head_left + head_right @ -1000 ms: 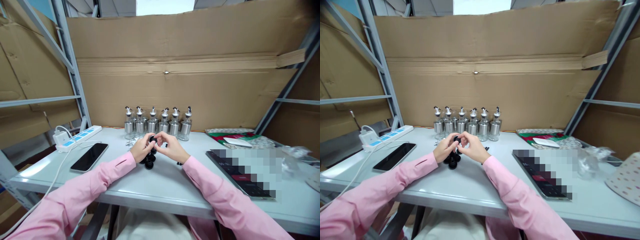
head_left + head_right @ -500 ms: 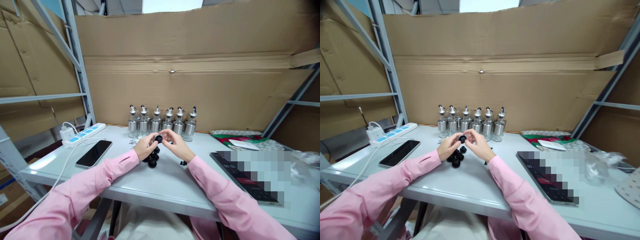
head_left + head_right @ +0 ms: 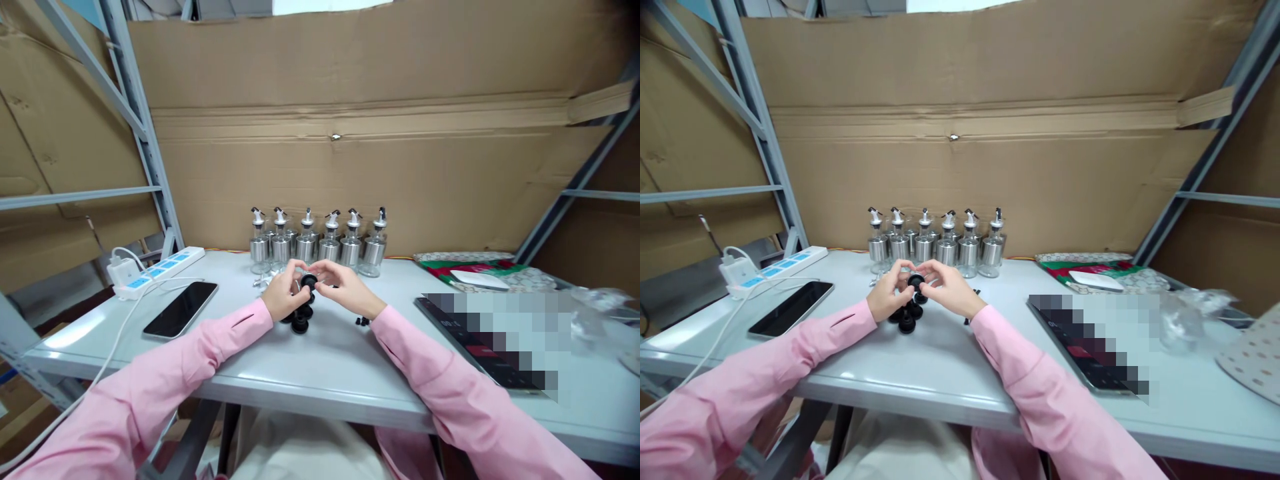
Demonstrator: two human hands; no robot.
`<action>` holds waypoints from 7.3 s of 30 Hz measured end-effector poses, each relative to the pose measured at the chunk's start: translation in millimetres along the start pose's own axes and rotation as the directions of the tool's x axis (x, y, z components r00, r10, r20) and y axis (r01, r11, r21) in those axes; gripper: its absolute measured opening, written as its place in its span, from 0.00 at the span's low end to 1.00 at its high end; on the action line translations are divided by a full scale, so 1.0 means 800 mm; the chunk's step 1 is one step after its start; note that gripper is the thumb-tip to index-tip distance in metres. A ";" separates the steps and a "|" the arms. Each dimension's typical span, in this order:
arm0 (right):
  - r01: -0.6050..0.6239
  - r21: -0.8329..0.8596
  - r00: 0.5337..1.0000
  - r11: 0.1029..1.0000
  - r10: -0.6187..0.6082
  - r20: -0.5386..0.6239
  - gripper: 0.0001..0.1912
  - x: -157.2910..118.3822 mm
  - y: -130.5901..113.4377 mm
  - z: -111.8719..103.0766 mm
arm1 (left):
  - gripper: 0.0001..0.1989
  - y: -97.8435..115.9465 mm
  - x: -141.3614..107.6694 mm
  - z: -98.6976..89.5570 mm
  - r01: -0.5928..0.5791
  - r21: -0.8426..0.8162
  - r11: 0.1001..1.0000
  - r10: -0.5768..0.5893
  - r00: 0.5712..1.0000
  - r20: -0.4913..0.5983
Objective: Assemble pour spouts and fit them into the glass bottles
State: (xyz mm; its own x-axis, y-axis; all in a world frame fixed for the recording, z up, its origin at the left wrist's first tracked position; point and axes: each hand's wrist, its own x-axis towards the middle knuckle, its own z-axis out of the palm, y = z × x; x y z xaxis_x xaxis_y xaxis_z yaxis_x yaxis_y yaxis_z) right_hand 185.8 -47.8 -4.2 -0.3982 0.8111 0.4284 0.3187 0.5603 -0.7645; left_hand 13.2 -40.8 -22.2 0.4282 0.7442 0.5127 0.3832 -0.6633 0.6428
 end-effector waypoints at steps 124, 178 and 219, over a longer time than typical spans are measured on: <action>-0.198 0.195 0.962 0.961 0.152 0.229 0.07 0.002 -0.007 -0.037 | 0.09 -0.014 0.006 -0.005 -0.449 0.444 0.775 0.440 0.888 0.130; -0.150 0.221 0.988 0.964 0.138 0.068 0.11 0.002 -0.004 -0.028 | 0.16 -0.030 0.006 -0.005 -0.369 0.340 0.865 0.377 0.925 0.047; -0.174 0.214 0.981 0.961 0.151 0.119 0.12 0.005 0.005 -0.019 | 0.19 -0.007 0.006 0.008 0.187 -0.476 0.860 -0.145 0.982 0.124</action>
State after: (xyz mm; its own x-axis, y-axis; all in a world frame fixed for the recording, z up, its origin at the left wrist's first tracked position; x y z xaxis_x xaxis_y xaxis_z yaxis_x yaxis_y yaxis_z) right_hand 198.3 -40.2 1.9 -0.4454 0.8605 0.2475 0.1914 0.3616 -0.9125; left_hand 18.1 -34.4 -26.8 0.4658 0.8172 0.3394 0.0203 -0.3933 0.9192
